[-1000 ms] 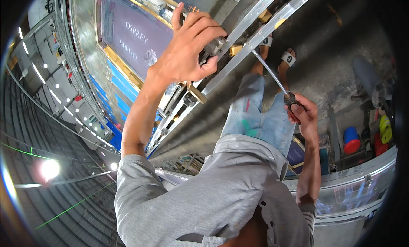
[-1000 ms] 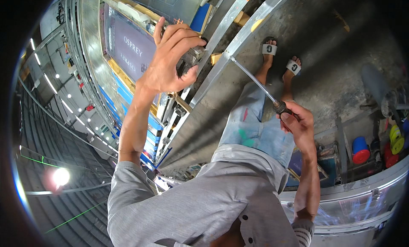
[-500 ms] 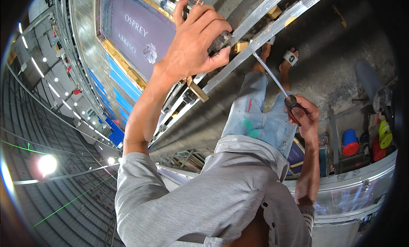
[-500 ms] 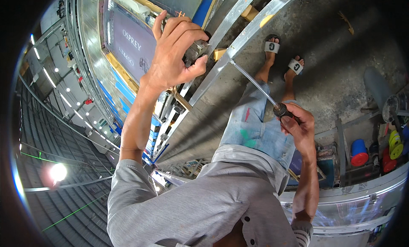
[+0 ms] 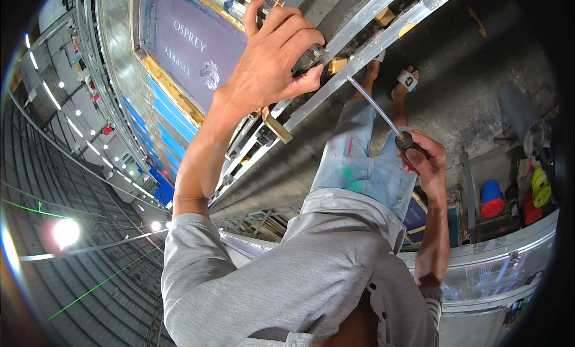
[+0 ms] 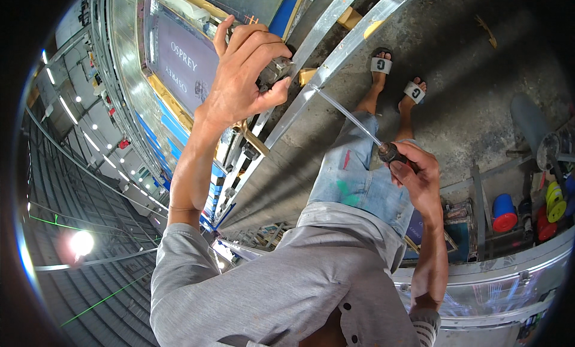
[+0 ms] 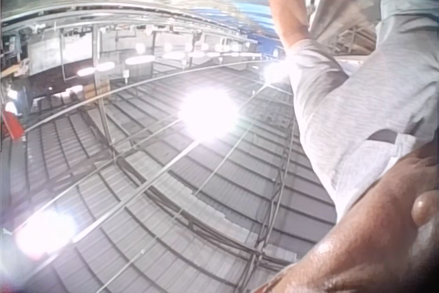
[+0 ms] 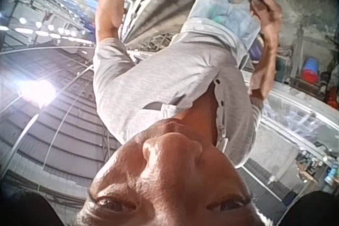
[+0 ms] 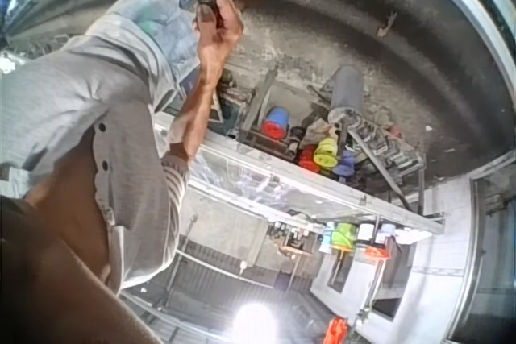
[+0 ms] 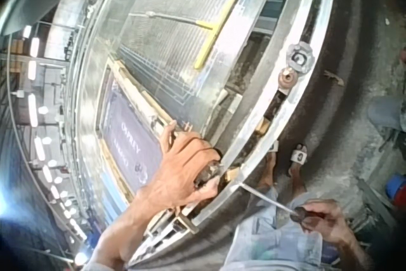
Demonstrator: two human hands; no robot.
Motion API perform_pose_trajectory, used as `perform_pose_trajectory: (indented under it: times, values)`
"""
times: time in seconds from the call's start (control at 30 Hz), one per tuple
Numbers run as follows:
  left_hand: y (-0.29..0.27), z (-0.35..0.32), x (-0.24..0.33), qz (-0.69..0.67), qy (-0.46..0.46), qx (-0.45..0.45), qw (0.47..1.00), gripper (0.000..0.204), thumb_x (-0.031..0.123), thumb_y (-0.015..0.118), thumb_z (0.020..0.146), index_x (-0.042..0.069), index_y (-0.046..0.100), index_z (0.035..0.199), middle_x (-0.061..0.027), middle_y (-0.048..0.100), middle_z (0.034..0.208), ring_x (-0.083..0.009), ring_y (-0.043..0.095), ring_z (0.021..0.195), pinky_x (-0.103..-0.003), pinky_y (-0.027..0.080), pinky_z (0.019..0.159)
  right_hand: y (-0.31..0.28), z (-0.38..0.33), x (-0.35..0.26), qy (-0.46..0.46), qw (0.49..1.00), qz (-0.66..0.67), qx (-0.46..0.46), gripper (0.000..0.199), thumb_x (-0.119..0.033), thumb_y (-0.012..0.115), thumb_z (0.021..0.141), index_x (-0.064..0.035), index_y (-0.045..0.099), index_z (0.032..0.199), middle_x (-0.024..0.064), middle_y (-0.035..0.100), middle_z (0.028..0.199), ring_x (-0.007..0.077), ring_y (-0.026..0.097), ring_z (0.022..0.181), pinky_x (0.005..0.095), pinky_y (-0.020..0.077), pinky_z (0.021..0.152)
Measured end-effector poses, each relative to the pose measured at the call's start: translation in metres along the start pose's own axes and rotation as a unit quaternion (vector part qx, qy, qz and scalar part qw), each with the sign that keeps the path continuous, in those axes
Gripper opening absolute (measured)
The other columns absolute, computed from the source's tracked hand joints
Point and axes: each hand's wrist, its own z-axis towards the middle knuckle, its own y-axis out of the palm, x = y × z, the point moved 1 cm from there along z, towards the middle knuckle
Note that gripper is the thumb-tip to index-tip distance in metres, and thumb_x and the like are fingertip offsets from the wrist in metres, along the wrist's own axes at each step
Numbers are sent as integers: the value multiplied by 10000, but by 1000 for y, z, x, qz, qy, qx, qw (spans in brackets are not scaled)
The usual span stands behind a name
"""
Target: The person uses a screwdriver to tighten screws on a metal frame holding a purple Osprey screen. They then use a yellow plastic tool to press the screen edges into the frame. Finally, they place a white plastic cover over the screen and press it into place.
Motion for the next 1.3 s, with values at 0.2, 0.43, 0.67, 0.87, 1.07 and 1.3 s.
perform_pose_trajectory:
  times: [0.2, 0.43, 0.67, 0.87, 1.07, 1.3]
  values:
    - [-2, 0, 0, -14, 0, -5, 1000, 366, 248, 768, 704, 106, 676, 1028, -42, 625, 1041, -266, 559, 1120, -555, 204, 1160, 10, -3, -8, 36, 999, -15, 10, 231, -19, 605, 925, 32, 688, 1135, 45, 640, 858, 73, 558, 611, 221, 439, 513]
    - [-2, 1, 4, -2, -17, -13, 1000, 417, 309, 849, 678, 109, 687, 1006, -36, 644, 1049, -277, 559, 1135, -557, 219, 1149, 29, -5, -25, 105, 994, -4, -31, 216, -98, 590, 984, 32, 674, 1135, 33, 651, 832, 56, 545, 596, 215, 437, 500]
    - [10, 2, 1, 1, -28, 13, 1000, 448, 335, 883, 642, 115, 695, 984, -20, 653, 1028, -268, 566, 1133, -540, 233, 1133, 35, -5, -19, 124, 991, 34, -38, 232, -149, 567, 1011, 51, 662, 1080, 27, 630, 754, 55, 520, 550, 221, 418, 486]
    - [13, 7, 7, 32, -24, 11, 999, 438, 336, 875, 625, 116, 691, 954, -17, 659, 1009, -257, 569, 1104, -510, 240, 1124, 34, -7, -15, 140, 988, 53, -25, 208, -128, 553, 1005, 49, 658, 978, 16, 578, 653, 50, 490, 510, 226, 397, 479]
    - [16, 10, 8, 31, -16, 16, 999, 415, 328, 866, 637, 116, 689, 946, -19, 664, 1009, -260, 571, 1093, -505, 241, 1121, 31, -5, -15, 132, 990, 45, -10, 175, -99, 573, 975, 44, 669, 1001, 18, 588, 692, 50, 487, 527, 225, 389, 483]
    - [15, 12, 12, 39, -16, 13, 999, 410, 323, 869, 634, 115, 686, 936, -23, 663, 1006, -261, 577, 1062, -509, 243, 1122, 35, -5, -30, -35, 980, -193, 43, 244, -37, 667, 867, 16, 684, 1104, 69, 606, 783, 121, 518, 622, 279, 416, 567]
